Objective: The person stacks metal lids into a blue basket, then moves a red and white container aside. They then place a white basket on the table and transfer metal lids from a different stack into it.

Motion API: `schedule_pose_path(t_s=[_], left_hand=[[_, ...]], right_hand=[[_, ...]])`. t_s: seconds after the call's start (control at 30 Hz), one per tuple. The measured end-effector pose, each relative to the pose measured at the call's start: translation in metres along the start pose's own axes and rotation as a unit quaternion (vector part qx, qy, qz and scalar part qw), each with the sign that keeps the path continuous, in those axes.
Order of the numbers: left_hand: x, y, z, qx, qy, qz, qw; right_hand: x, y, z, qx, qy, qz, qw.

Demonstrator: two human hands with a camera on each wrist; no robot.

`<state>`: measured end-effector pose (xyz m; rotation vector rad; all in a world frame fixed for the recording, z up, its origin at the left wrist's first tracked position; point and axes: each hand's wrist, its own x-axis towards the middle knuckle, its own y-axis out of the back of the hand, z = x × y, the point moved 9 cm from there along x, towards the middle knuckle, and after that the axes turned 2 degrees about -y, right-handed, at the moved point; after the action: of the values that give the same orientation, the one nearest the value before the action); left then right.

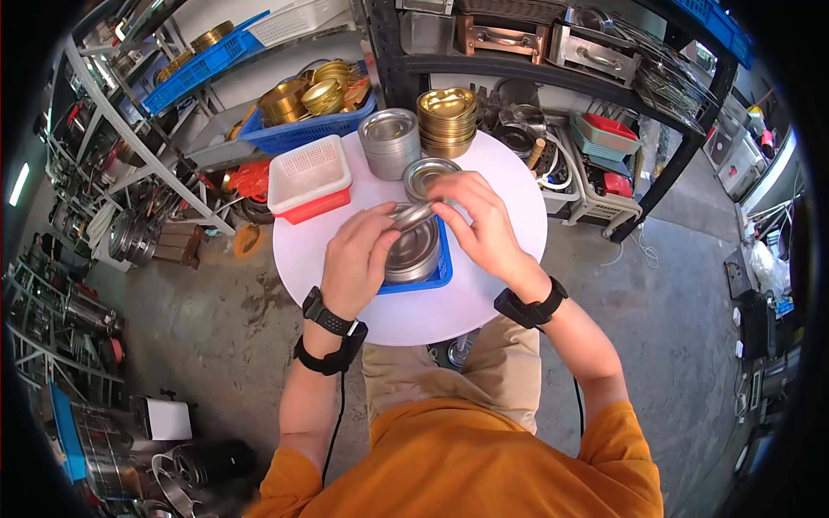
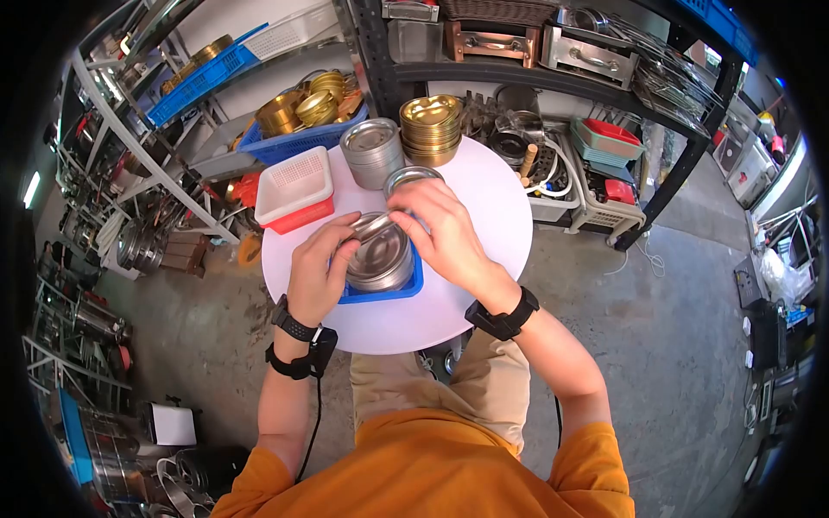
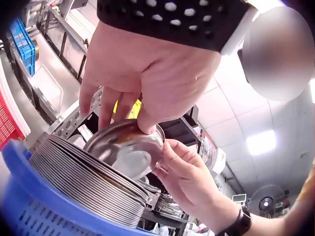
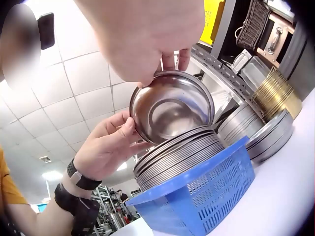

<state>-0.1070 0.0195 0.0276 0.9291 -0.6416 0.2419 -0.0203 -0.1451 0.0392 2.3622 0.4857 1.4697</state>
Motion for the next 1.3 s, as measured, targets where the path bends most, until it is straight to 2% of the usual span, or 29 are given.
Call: schedule_pose_path(t_s=[0.03,0.07,0.1,0.13,0.17,0.23,0.27,0.33,0.37,0.43,0.57,0.67,0.8,0.87,0.93,0.97,1.03,1.07,1.1,1.13,1.17,1.2,1.23,1.27,1.3], left_hand=[[0.000,0.000,0.001,-0.035,0.023,0.027,0.999],[0.001,0.000,0.001,-0.071,0.047,0.054,0.995],[0.002,-0.001,0.004,-0.070,0.046,0.054,0.995],[0.003,-0.001,0.003,-0.084,0.065,0.059,0.993],[0.004,-0.003,0.002,-0.098,0.084,0.062,0.990],[0.006,-0.008,0.003,-0.104,0.082,0.067,0.989],[0.007,-0.010,0.004,-0.110,0.081,0.072,0.988],[0.010,-0.010,0.006,-0.117,0.079,0.075,0.987],[0.011,-0.009,0.008,-0.125,0.078,0.078,0.986],[0.012,-0.010,0.009,-0.130,0.090,0.061,0.985],[0.012,-0.014,0.002,-0.188,0.086,0.008,0.978],[0.011,-0.015,0.000,-0.180,0.081,-0.006,0.980],[0.011,-0.013,0.001,-0.164,0.061,-0.005,0.985],[0.009,-0.012,0.001,-0.155,0.078,0.003,0.985],[0.009,-0.011,0.000,-0.156,0.084,0.008,0.984],[0.008,-0.011,-0.001,-0.157,0.089,0.013,0.984],[0.007,-0.012,-0.008,-0.170,0.083,0.020,0.982],[0.006,-0.013,-0.010,-0.183,0.078,0.026,0.980],[0.006,-0.013,-0.012,-0.184,0.079,0.026,0.980],[0.005,-0.012,-0.020,-0.247,0.117,0.049,0.961],[0.004,-0.011,-0.029,-0.309,0.154,0.073,0.936],[0.002,-0.003,-0.039,-0.317,0.189,0.092,0.925],[0.003,0.005,-0.042,-0.318,0.189,0.091,0.925],[0.004,0.019,-0.041,-0.281,0.168,0.103,0.939],[0.004,0.030,-0.039,-0.242,0.147,0.117,0.952]], right_hand=[[-0.002,-0.001,0.012,0.036,-0.057,0.021,0.997],[-0.006,-0.008,0.016,0.036,-0.056,0.023,0.997],[-0.011,-0.018,0.034,0.123,-0.156,0.016,0.980],[-0.020,-0.030,0.051,0.209,-0.254,0.010,0.944],[-0.021,-0.031,0.053,0.208,-0.254,0.010,0.945],[-0.030,-0.054,0.060,0.310,-0.388,-0.072,0.865],[-0.027,-0.054,0.058,0.310,-0.388,-0.071,0.865],[-0.022,-0.062,0.050,0.429,-0.400,-0.067,0.807],[-0.020,-0.059,0.047,0.429,-0.400,-0.066,0.807],[-0.019,-0.059,0.041,0.451,-0.434,-0.074,0.776],[-0.016,-0.058,0.040,0.461,-0.420,-0.072,0.778],[-0.016,-0.058,0.039,0.466,-0.413,-0.071,0.779],[-0.015,-0.060,0.038,0.478,-0.404,-0.067,0.777],[-0.018,-0.063,0.038,0.485,-0.408,-0.059,0.772],[-0.014,-0.061,0.038,0.442,-0.361,-0.051,0.820],[-0.017,-0.066,0.043,0.441,-0.361,-0.051,0.820],[-0.007,-0.058,0.037,0.339,-0.250,-0.033,0.906],[-0.011,-0.058,0.039,0.339,-0.251,-0.034,0.906],[-0.007,-0.049,0.027,0.296,-0.215,-0.036,0.930],[-0.003,-0.043,0.017,0.251,-0.178,-0.038,0.951],[-0.003,-0.042,0.018,0.251,-0.177,-0.039,0.951],[-0.002,-0.036,0.011,0.182,-0.125,-0.036,0.975],[-0.002,-0.031,0.005,0.110,-0.073,-0.033,0.991],[-0.005,-0.030,0.008,0.110,-0.075,-0.032,0.991],[-0.008,-0.025,0.023,0.180,-0.136,0.009,0.974]])
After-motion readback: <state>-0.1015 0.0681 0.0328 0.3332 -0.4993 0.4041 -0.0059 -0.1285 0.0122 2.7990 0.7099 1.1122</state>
